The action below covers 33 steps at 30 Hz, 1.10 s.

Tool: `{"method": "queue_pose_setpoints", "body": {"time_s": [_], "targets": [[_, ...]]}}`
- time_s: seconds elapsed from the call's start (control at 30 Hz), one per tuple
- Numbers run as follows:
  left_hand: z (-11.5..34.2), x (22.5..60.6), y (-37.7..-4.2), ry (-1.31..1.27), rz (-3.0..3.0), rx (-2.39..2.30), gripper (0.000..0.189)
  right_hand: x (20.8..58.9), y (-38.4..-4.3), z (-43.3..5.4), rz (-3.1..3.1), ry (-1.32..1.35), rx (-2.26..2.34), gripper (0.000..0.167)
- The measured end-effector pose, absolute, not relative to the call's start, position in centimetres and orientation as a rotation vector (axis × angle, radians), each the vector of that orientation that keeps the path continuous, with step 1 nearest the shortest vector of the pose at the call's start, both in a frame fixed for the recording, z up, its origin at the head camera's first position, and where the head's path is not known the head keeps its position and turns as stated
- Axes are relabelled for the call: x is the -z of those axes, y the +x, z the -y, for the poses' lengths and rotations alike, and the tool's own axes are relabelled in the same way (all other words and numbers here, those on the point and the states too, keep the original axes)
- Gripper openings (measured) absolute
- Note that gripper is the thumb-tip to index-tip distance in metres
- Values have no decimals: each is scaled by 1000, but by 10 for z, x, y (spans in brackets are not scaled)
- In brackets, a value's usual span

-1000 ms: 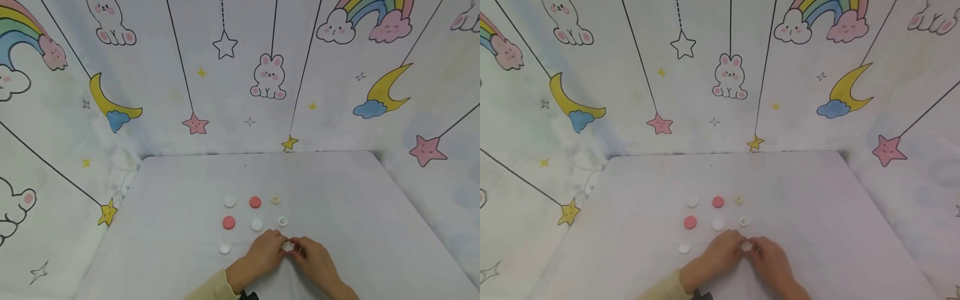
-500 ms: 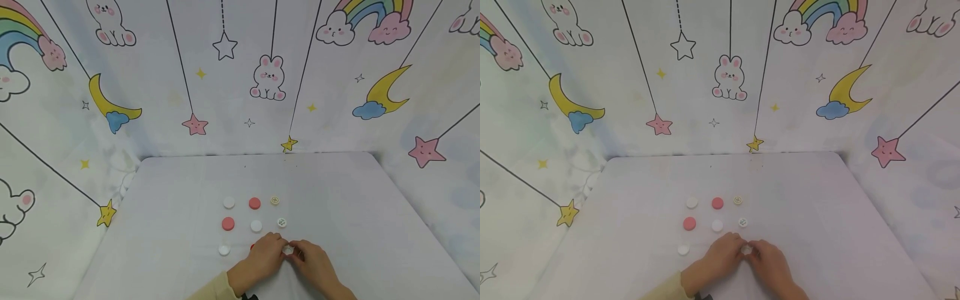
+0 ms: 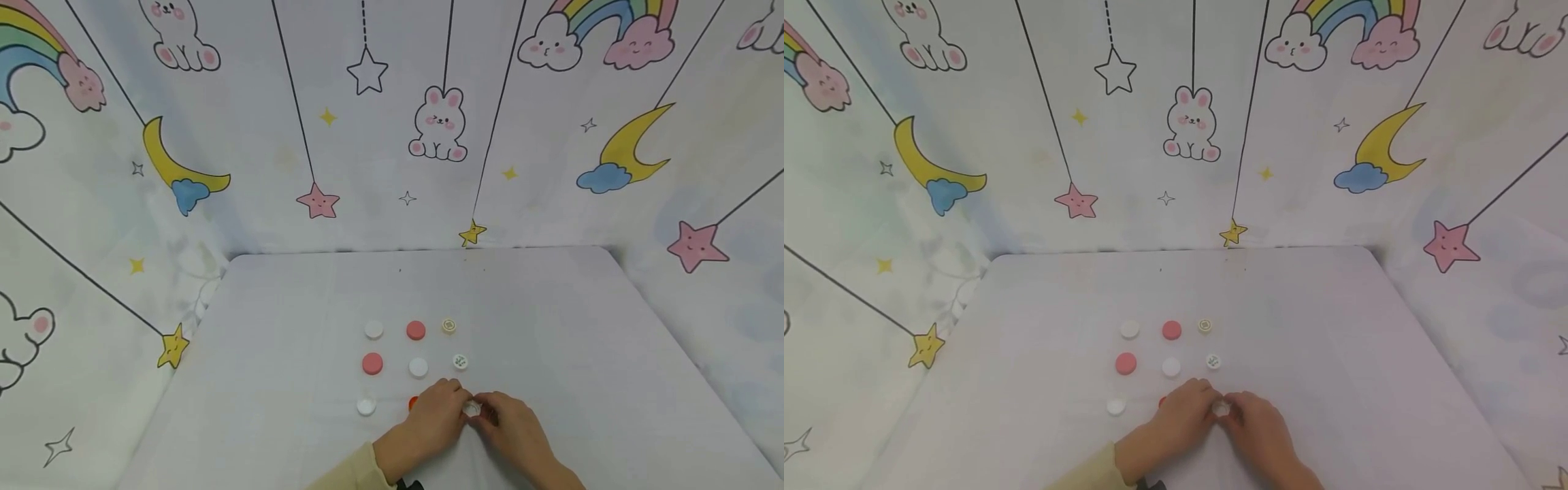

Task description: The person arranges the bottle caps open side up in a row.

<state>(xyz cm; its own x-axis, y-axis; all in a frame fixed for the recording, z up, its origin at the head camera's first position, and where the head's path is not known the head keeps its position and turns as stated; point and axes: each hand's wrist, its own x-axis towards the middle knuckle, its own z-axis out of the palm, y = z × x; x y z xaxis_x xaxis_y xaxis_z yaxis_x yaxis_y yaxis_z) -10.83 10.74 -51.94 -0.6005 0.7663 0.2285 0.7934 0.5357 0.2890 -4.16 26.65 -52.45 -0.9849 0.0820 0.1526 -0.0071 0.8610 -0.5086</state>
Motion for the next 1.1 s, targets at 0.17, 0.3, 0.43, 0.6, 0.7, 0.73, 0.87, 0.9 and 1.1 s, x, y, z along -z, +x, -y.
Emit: {"method": "queue_pose_setpoints", "body": {"time_s": [0.17,0.3,0.43,0.6,0.7,0.73,0.87,0.9,1.1], "targets": [[-107,521,-109,-1369,2699,569,21,523,-43,-266,2871,-60,-782,28],[-107,521,-109,-1365,2734,565,21,521,-42,-266,2882,-53,-799,28],[-107,522,-108,-1365,2763,581,21,521,-41,-265,2892,-57,-806,28],[-104,521,-107,-1363,2720,594,21,522,-41,-264,2890,-58,-793,28],[-103,520,-107,-1361,2705,603,21,521,-41,-263,2896,-62,-801,29],[-103,520,-106,-1360,2706,604,21,521,-42,-263,2901,-68,-803,30],[-103,520,-106,-1355,2723,612,21,518,-42,-261,2926,-85,-807,34],[-103,519,-107,-1354,2731,607,21,517,-42,-261,2930,-83,-807,34],[-106,518,-111,-1320,2796,570,28,510,-40,-263,2897,-57,-801,31]]}}
